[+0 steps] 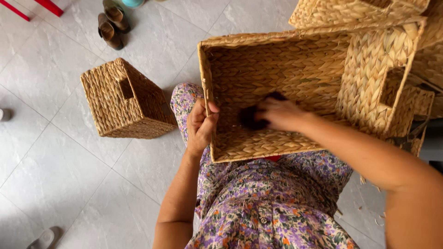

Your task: The person sits on the floor and wipes woven water-hyacinth storage baskets one at a time with a purple cloth, turning each basket to clean its outer sides and inner bottom, then sets the wiped basket aside and picks up the next one.

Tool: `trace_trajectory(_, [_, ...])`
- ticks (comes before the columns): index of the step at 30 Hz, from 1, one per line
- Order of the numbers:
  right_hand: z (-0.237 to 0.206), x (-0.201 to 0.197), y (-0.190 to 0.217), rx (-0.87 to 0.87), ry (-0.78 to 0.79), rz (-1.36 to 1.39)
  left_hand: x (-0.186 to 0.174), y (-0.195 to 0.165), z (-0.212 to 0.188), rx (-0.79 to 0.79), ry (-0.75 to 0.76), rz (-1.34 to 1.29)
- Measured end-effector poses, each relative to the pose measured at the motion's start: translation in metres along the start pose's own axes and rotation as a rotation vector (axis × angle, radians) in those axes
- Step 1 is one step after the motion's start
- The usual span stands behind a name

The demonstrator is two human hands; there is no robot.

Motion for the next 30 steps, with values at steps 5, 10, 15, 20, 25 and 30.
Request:
trace_trajectory(5, [-0.079,-0.014,-0.075,0.421,0.035,-0.021,0.001,0.004,-0.002,-0.033,-0.004,0.034])
trace_trajectory(10, [-0.08,-0.011,-0.093,0.618,0.049,-0.043,0.006,0.003,-0.002,-0.047,0.011,0.038])
trace_trajectory(15, [-0.021,0.019,-0.054,0.526,0.103,0.144,0.011,-0.006,0.002,0.039,0.017,0.116])
trace_trajectory(20, [0.066,-0.015,0.039,-0.043,-0.431,0.148,0.015,-0.018,0.005,0.038,0.013,0.174])
trace_trajectory(25, [0.08,0.004,-0.004,0.041,-0.279,-0.124,0.016,-0.025,-0.001,0.009,-0.056,0.317])
trace_trajectory(30, [-0.036,-0.023,-0.11,0.303,-0.554,-0.177,0.02,-0.027,0.0,0.029,-0.052,0.263])
Point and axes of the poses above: each hand's wrist, its own z-axis towards the middle knuckle, its own x-axis out of the palm, y = z × x, the point moved 5 cm from there along z, towards the middle knuckle, and after that the axes turned 7 degrees about -y, right-handed, at the moved point
